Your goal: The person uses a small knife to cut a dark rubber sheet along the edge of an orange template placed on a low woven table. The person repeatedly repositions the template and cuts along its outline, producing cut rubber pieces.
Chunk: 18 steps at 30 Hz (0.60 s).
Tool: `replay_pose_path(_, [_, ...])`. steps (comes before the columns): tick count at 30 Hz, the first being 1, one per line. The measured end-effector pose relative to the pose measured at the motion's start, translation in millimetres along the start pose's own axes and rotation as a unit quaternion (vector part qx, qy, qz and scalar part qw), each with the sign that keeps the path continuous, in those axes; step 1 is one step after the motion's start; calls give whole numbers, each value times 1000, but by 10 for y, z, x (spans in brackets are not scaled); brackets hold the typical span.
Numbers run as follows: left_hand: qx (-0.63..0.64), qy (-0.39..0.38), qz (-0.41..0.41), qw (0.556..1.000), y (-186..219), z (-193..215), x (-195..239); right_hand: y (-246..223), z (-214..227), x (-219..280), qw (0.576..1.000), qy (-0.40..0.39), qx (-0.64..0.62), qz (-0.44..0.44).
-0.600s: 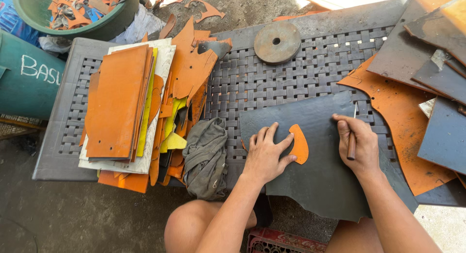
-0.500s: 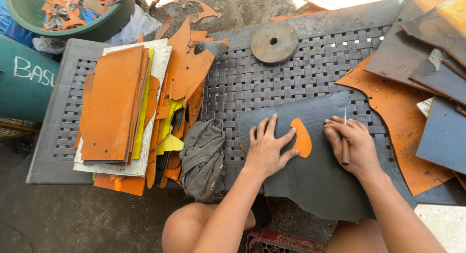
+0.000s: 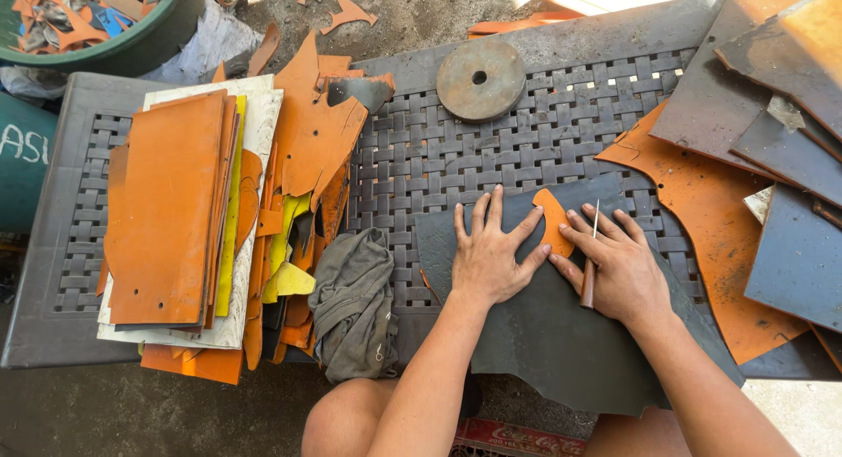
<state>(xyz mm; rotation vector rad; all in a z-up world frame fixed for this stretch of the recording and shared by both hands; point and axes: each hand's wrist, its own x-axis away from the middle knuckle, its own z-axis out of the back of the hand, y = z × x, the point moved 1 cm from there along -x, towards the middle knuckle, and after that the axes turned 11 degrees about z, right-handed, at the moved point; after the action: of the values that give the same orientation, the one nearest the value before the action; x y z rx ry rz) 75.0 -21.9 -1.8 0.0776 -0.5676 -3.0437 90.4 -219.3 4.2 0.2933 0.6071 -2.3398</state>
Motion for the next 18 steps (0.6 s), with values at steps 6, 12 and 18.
replay_pose_path(6, [-13,6,5,1000,5,10,4,47,-21,20,1000,-3,2,17])
replay_pose_path(12, [-30,-11,22,999,16,-14,6,30,-29,79,1000,-2,9,25])
replay_pose_path(18, [-28,-4,21,999,16,-6,4,31,-22,61,1000,-1,9,29])
